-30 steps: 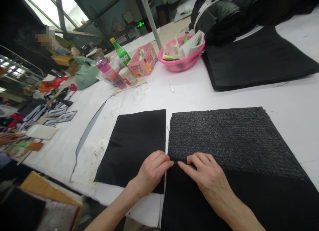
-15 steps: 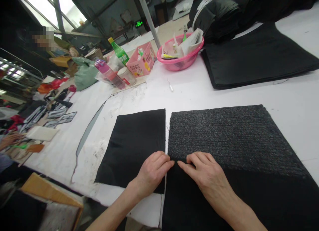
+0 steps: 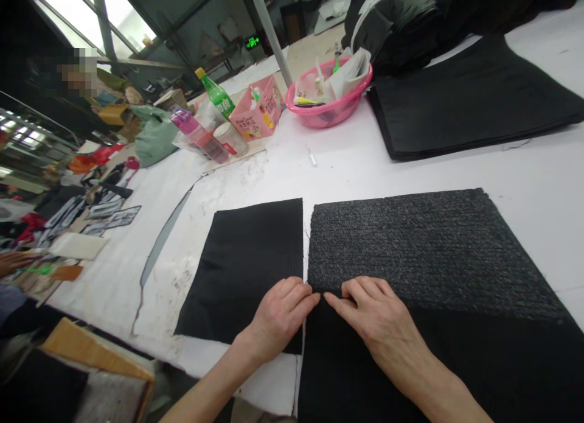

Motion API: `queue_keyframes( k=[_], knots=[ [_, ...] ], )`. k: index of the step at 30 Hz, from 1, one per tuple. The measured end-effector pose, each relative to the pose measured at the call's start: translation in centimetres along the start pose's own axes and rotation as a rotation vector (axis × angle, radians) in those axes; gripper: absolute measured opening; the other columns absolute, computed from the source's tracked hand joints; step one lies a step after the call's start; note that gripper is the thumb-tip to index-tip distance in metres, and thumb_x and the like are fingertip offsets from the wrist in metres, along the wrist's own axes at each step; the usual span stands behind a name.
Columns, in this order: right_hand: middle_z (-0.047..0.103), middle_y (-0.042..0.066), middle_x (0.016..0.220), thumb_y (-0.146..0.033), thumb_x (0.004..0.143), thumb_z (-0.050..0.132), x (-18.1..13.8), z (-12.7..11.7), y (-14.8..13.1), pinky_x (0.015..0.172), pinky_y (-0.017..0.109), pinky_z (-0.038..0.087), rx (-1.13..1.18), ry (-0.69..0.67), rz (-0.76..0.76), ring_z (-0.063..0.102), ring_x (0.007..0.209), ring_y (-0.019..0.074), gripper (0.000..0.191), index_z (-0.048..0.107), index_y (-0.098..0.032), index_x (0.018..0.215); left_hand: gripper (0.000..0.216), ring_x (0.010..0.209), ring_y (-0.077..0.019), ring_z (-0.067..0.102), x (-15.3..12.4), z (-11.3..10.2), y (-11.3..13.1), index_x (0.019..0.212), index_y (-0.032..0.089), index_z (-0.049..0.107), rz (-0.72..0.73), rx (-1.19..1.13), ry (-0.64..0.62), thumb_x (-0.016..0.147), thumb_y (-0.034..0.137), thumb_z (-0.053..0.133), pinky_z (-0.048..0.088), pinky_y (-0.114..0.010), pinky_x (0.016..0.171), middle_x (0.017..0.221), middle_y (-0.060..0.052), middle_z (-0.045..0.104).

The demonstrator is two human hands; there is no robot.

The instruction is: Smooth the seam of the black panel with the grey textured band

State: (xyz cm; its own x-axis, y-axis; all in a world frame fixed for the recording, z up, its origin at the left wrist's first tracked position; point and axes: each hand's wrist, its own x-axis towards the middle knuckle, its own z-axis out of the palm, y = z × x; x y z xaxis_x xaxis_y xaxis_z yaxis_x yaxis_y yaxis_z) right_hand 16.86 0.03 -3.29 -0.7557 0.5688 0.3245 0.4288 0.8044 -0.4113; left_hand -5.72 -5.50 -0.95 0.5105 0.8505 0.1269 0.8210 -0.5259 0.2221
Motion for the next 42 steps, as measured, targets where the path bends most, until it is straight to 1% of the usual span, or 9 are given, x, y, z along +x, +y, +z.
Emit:
queue_keyframes(
  k=[12, 17, 19, 22, 27, 31, 34, 39, 42],
  knots=[
    [0.05, 0.007, 0.097, -0.017, 0.105, 0.024, 0.2, -0.1, -0.2, 0.08, 0.037, 0.033, -0.021, -0.012, -0.015, 0.047, 0.09, 0.0227, 0.041, 0.06, -0.022, 0.123, 0.022, 0.099, -0.0225, 0.054, -0.5, -0.6, 0.1, 0.115, 0.01, 0.06, 0.041, 0.111, -0.004, 0.097, 0.014, 0.047, 0.049, -0.034, 0.08, 0.105, -0.008, 0.062],
    [0.05, 0.008, 0.098, -0.013, 0.103, 0.029, 0.2, -0.2, -0.2, 0.079, 0.037, 0.033, -0.018, -0.013, -0.008, 0.047, 0.091, 0.023, 0.038, 0.06, -0.022, 0.123, 0.021, 0.109, -0.0252, 0.052, -1.2, -1.5, 0.1, 0.112, 0.01, 0.061, -0.025, 0.147, 0.003, 0.097, 0.014, 0.047, 0.046, -0.037, 0.088, 0.11, -0.009, 0.061],
    [0.05, 0.007, 0.097, -0.012, 0.102, 0.031, 0.2, -0.3, -0.2, 0.078, 0.037, 0.033, -0.016, -0.019, -0.006, 0.047, 0.09, 0.0229, 0.038, 0.06, -0.022, 0.124, 0.021, 0.11, -0.0254, 0.052, -1.3, -1.7, 0.5, 0.112, 0.011, 0.061, -0.091, 0.132, 0.053, 0.097, 0.014, 0.047, 0.045, -0.039, 0.091, 0.11, -0.009, 0.062],
    [0.05, 0.007, 0.097, -0.01, 0.1, 0.033, 0.2, -0.4, -0.3, 0.078, 0.037, 0.034, -0.01, -0.026, -0.007, 0.047, 0.089, 0.0223, 0.038, 0.06, -0.022, 0.124, 0.025, 0.108, -0.0247, 0.052, -1.1, -1.2, 1.6, 0.117, 0.011, 0.06, -0.146, 0.095, 0.135, 0.097, 0.014, 0.045, 0.045, -0.039, 0.092, 0.107, -0.008, 0.062],
    [0.051, 0.007, 0.098, -0.008, 0.097, 0.039, 0.4, -0.6, -0.4, 0.08, 0.036, 0.035, -0.022, -0.023, -0.006, 0.048, 0.091, 0.0222, 0.037, 0.061, -0.023, 0.122, 0.03, 0.108, -0.0252, 0.054, -0.8, 0.9, 3.4, 0.125, 0.011, 0.057, -0.156, 0.109, 0.094, 0.098, 0.013, 0.042, 0.047, -0.039, 0.09, 0.111, -0.01, 0.062],
    [0.051, 0.007, 0.098, -0.007, 0.095, 0.043, 0.6, -0.8, -0.5, 0.081, 0.036, 0.035, -0.026, -0.034, -0.009, 0.048, 0.092, 0.022, 0.037, 0.061, -0.023, 0.123, 0.032, 0.108, -0.0256, 0.054, -1.1, 1.4, 3.6, 0.127, 0.012, 0.055, -0.183, 0.121, 0.073, 0.096, 0.012, 0.046, 0.047, -0.041, 0.09, 0.115, -0.01, 0.06],
    [0.051, 0.007, 0.097, -0.007, 0.095, 0.043, 0.5, -0.8, -0.5, 0.08, 0.036, 0.036, -0.027, -0.025, -0.01, 0.048, 0.09, 0.0217, 0.036, 0.062, -0.022, 0.122, 0.028, 0.107, -0.0245, 0.054, -1.4, 1.0, 3.3, 0.12, 0.014, 0.058, -0.209, 0.101, 0.101, 0.094, 0.012, 0.051, 0.047, -0.04, 0.089, 0.109, -0.008, 0.062],
    [0.05, 0.007, 0.096, -0.008, 0.097, 0.037, 0.4, -0.5, -0.3, 0.077, 0.037, 0.035, -0.007, -0.023, -0.021, 0.047, 0.088, 0.0222, 0.038, 0.06, -0.022, 0.124, 0.011, 0.098, -0.0228, 0.055, -2.0, 0.2, 3.2, 0.095, 0.017, 0.064, -0.274, 0.038, 0.163, 0.093, 0.016, 0.053, 0.047, -0.039, 0.083, 0.092, -0.004, 0.062],
    [0.05, 0.007, 0.096, -0.008, 0.098, 0.035, 0.3, -0.4, -0.2, 0.077, 0.037, 0.034, -0.005, -0.031, -0.018, 0.047, 0.088, 0.0225, 0.039, 0.06, -0.022, 0.124, 0.011, 0.097, -0.0225, 0.056, -2.1, 0.0, 3.5, 0.093, 0.018, 0.064, -0.29, 0.024, 0.166, 0.094, 0.017, 0.052, 0.047, -0.038, 0.082, 0.09, -0.004, 0.062]
  ],
)
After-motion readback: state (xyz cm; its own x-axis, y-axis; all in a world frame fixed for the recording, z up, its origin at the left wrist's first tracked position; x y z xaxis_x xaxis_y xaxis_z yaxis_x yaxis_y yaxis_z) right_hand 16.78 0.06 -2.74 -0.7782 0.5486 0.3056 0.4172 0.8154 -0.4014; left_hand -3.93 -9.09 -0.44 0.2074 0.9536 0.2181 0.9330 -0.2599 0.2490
